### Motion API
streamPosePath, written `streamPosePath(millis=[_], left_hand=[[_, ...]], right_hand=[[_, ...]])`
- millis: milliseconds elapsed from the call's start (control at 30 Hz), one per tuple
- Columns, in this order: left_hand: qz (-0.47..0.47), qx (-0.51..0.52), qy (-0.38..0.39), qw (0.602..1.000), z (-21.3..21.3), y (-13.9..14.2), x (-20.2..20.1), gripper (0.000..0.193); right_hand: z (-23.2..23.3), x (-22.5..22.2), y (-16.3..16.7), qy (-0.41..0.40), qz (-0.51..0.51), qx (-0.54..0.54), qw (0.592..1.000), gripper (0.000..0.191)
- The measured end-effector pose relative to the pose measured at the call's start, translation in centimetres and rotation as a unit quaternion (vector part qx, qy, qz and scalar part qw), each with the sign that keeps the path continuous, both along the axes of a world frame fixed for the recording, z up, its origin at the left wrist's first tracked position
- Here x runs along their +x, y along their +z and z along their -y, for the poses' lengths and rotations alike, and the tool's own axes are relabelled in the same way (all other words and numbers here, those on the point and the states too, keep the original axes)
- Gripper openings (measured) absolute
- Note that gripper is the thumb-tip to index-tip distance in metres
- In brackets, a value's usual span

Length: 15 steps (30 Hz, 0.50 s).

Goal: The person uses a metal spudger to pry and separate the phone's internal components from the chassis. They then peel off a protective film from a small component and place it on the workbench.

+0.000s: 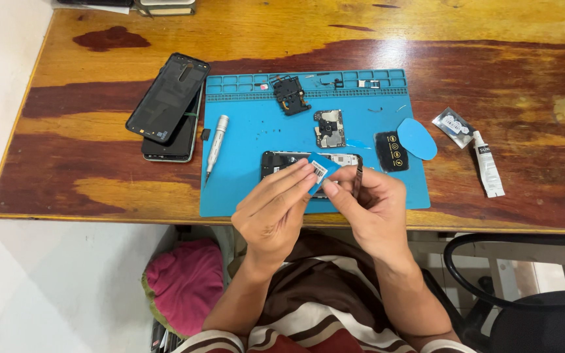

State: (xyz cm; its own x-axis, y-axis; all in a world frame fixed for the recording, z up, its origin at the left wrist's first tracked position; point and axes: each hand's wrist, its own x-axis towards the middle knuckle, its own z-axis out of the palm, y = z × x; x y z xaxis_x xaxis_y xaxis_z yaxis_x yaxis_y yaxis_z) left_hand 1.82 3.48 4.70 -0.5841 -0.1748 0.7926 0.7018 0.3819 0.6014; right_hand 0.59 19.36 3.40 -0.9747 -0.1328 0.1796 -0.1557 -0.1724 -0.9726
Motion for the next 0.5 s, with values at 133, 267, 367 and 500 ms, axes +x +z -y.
streamPosePath(millis=[133,267,367,500], left_hand=[[-0.004,0.000,0.009,1.000,-0.03,0.04,-0.03,0.021],[-0.007,0.000,0.010,1.000,-0.03,0.05,0.00,0.021],[-0.009,0.003,0.006,1.000,-0.10,0.05,0.00,0.021],[-0.009,0.006,0.005,1.000,-0.24,0.04,-0.02,0.021]], right_hand=[[0.00,-0.06,-0.11,0.002,0.002,-0.007,1.000,0.009],[0.04,-0.01,-0.17,0.006,0.000,-0.007,1.000,0.010],[-0.03,0.06,-0.25,0.007,0.001,-0.008,1.000,0.010],[-0.06,-0.07,-0.51,0.005,0.000,-0.020,1.000,0.006]])
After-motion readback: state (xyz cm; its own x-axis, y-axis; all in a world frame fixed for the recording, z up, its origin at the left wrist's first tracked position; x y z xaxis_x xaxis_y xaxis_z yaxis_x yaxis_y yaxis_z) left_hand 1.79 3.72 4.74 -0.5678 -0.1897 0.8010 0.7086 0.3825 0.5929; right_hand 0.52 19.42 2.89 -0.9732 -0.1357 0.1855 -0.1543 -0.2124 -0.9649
